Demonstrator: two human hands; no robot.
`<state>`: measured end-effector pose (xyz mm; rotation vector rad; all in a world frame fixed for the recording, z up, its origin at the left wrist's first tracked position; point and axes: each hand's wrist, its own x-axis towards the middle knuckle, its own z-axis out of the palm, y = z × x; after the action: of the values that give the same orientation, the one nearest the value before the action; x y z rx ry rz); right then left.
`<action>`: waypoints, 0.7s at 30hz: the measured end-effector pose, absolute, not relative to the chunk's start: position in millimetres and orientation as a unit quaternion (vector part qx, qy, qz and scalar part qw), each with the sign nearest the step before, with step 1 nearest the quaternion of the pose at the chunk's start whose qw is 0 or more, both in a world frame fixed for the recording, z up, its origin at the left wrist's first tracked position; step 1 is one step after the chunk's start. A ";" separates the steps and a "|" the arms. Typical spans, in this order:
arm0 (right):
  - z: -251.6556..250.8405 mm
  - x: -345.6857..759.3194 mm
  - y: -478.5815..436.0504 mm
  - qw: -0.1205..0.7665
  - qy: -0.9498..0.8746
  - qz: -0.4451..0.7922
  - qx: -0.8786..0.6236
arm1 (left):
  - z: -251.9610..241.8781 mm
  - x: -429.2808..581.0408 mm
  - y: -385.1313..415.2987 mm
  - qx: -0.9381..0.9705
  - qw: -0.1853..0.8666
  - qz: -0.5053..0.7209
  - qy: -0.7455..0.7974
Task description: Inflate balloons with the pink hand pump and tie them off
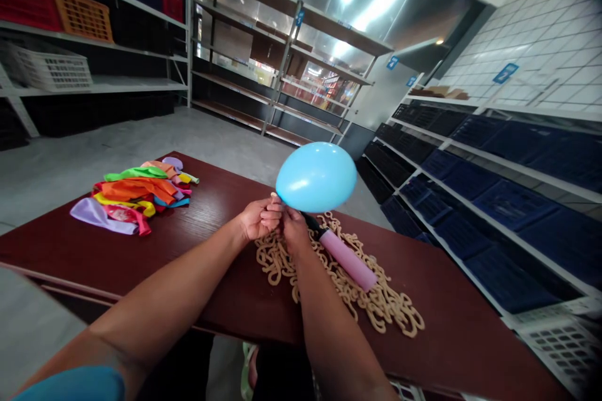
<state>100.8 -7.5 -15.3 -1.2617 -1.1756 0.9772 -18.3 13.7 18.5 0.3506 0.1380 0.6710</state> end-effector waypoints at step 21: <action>-7.7 113.9 -11.0 0.520 -0.614 0.319 -0.500 | -22.3 -8.3 35.6 0.759 0.246 0.320 0.510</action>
<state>113.9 -11.0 -7.7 -1.1997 -1.4721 0.7648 -8.3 35.6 -22.3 2.0713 1.3929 0.8743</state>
